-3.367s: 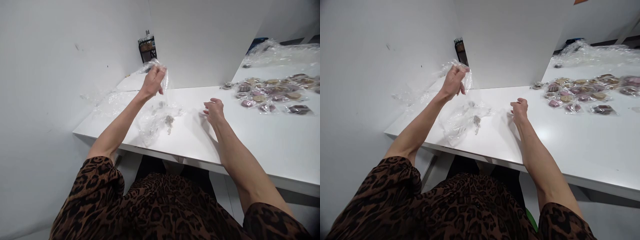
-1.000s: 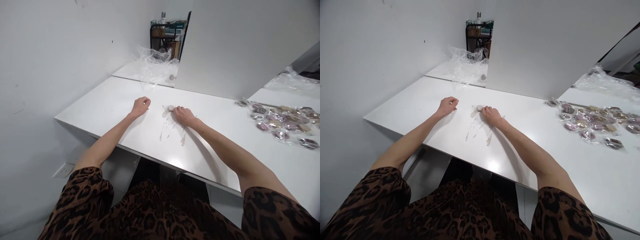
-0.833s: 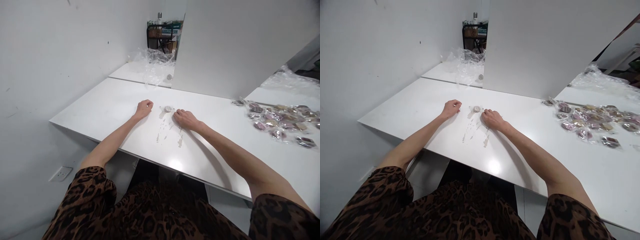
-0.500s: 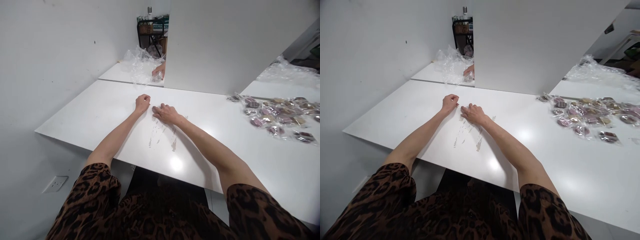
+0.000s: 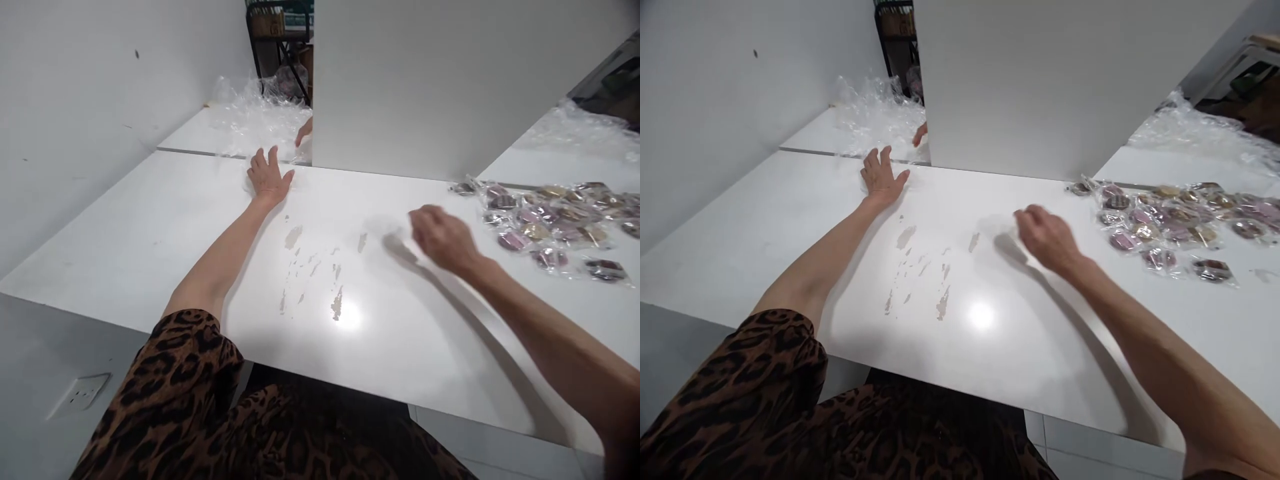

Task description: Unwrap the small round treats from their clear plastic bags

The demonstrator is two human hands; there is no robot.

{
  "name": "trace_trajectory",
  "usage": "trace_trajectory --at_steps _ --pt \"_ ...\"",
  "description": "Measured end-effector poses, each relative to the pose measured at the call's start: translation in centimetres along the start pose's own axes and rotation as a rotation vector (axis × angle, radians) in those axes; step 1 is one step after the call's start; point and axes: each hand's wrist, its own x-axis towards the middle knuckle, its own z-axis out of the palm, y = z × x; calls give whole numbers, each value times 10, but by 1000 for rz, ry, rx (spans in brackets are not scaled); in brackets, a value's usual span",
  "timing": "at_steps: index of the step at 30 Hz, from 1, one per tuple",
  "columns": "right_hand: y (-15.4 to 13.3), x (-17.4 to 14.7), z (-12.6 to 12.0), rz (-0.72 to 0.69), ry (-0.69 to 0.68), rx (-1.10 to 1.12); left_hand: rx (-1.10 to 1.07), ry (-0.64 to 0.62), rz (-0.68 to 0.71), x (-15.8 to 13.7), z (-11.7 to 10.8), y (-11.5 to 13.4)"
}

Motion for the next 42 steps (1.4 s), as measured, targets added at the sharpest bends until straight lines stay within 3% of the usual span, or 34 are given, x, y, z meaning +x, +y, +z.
trace_trajectory --at_steps 3,7,10,12,15,18,24,28,30,34,37,39,42 --pt "84 -11 -16 249 167 -142 116 -119 -4 2 7 -14" --pt "176 -26 -25 433 252 -172 142 -154 35 -2 4 -20" --pt "216 -37 -22 494 267 -180 73 -134 80 -12 -9 -17" --pt "223 -40 -19 537 298 -178 -19 -96 122 -23 -18 -11" --pt "198 -39 -18 500 382 -9 -158 -30 157 -46 -30 7" --pt "131 -34 -15 393 413 321 -398 6 68 -75 -35 37" --pt "-43 -31 -13 449 144 1180 -1132 -196 -338 -142 -26 90" --pt "-115 -26 -18 411 7 1449 -1408 -326 -502 -179 -24 108" --pt "-130 -21 -22 442 44 1522 -1490 -367 -547 -190 -27 111" --pt "-134 -9 -34 612 335 1745 -1535 -431 -707 -198 -34 102" --pt "-129 0 -44 725 499 1933 -1493 -578 -855 -201 -40 92" --pt "-128 7 -48 765 527 2016 -1485 -716 -831 -204 -42 90" --pt "-132 18 -49 781 544 2087 -1470 -889 -653 -212 -43 92"
